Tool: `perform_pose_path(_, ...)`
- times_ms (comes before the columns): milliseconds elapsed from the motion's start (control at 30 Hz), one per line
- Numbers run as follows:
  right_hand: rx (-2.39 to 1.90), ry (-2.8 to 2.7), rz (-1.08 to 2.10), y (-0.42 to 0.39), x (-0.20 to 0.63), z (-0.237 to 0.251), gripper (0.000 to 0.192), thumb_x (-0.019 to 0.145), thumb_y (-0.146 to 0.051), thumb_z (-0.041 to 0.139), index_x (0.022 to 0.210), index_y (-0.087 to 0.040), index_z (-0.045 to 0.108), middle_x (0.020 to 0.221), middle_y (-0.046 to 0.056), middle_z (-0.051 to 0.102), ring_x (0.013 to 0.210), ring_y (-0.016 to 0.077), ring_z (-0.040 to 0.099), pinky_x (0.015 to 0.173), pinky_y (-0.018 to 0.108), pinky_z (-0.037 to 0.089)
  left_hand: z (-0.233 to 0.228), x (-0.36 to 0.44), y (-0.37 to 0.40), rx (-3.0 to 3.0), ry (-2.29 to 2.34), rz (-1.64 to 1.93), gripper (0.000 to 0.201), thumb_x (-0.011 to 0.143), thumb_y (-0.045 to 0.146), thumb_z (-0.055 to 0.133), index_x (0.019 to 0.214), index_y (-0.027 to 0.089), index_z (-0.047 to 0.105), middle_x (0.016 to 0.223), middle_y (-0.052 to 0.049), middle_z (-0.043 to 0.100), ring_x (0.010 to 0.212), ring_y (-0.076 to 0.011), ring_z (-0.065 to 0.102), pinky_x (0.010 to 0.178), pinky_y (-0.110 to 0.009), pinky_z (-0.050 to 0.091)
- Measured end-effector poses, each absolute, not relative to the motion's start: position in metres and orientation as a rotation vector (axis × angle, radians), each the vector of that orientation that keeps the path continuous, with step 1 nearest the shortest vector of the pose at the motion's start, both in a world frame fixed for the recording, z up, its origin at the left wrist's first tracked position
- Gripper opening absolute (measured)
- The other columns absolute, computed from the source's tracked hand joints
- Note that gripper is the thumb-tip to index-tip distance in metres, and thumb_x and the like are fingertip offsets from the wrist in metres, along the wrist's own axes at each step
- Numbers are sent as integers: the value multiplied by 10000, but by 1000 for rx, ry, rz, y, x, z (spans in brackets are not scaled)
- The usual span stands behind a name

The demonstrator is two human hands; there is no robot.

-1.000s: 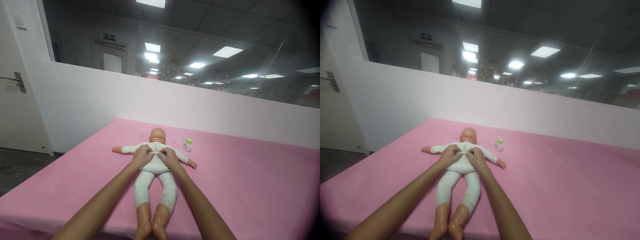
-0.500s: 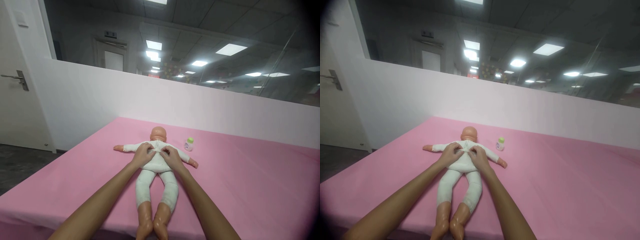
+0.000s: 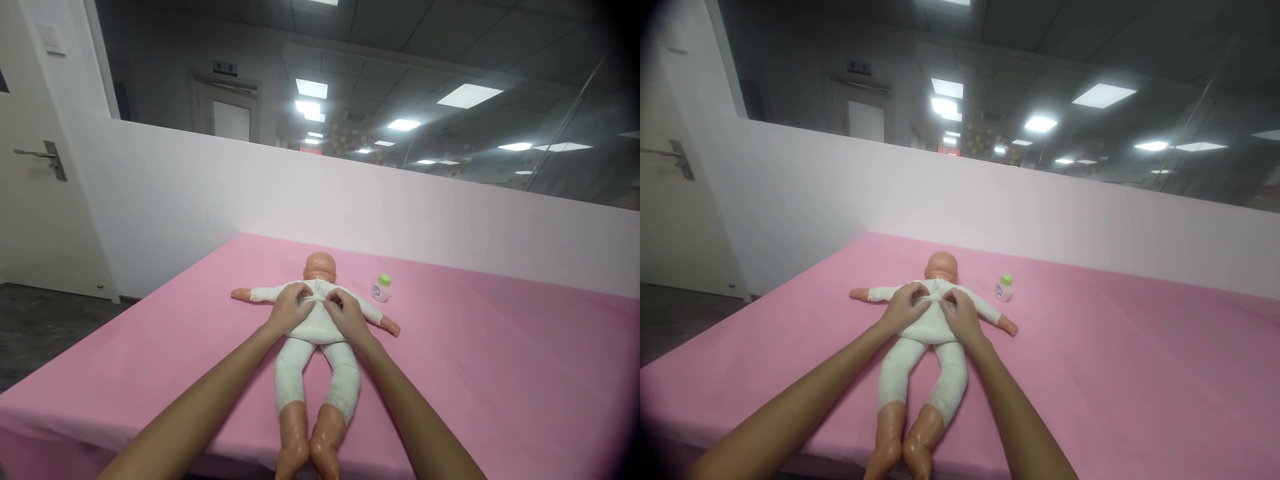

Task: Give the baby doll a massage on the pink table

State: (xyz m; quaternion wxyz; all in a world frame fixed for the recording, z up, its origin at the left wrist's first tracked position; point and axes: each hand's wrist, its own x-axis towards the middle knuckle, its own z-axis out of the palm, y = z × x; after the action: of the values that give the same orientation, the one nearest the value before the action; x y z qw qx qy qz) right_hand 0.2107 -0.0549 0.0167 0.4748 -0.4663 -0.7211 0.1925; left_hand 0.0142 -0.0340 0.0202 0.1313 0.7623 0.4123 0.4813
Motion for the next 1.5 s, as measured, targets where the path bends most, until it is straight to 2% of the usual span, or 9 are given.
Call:
perform_pose_path(133, -1125, -1746, 483, -57, 210, 18, 92, 874, -325, 558, 882, -237, 583, 869, 20, 664, 842, 227, 611, 784, 371, 500, 21, 14, -35, 2209, 1198, 1395, 82, 810, 236, 649, 891, 235, 638, 907, -26, 689, 890, -239, 629, 815, -389, 500)
perform_pose_path(433, -1117, -1777, 418, -50, 211, 17, 63, 847, -260, 561, 829, -229, 613, 889, 34, 682, 877, 241, 610, 816, 380, 486, 22, 15, -34, 2217, 1188, 1385, 91, 838, 236, 642, 878, 233, 723, 928, -38, 713, 957, -253, 641, 911, -422, 497)
perform_pose_path(700, -1121, -1781, 386, -47, 212, 14, 94, 886, -278, 535, 840, -224, 596, 886, 39, 666, 876, 236, 590, 817, 372, 474, 24, 15, -36, 2236, 1210, 1430, 141, 877, 248, 625, 844, 241, 762, 886, -45, 685, 934, -248, 642, 881, -405, 505)
perform_pose_path(1100, -1118, -1784, 402, -49, 211, 16, 93, 902, -277, 516, 842, -226, 566, 873, 31, 654, 859, 227, 579, 799, 357, 465, 24, 16, -35, 2256, 1228, 1459, 88, 841, 193, 647, 812, 229, 723, 873, -29, 672, 938, -236, 621, 870, -386, 479)
perform_pose_path(1367, -1123, -1780, 409, -51, 211, 17, 95, 900, -276, 515, 833, -230, 564, 854, 21, 650, 831, 221, 578, 773, 350, 454, 22, 16, -34, 2262, 1241, 1459, 95, 875, 170, 588, 799, 217, 620, 841, -18, 627, 828, -212, 573, 792, -368, 458)
perform_pose_path(1500, -1122, -1789, 417, -52, 211, 20, 112, 907, -282, 502, 827, -231, 563, 839, 17, 655, 810, 217, 579, 763, 345, 448, 18, 18, -33, 2265, 1229, 1465, 101, 899, 164, 554, 818, 219, 579, 839, -19, 609, 836, -216, 560, 794, -368, 451)
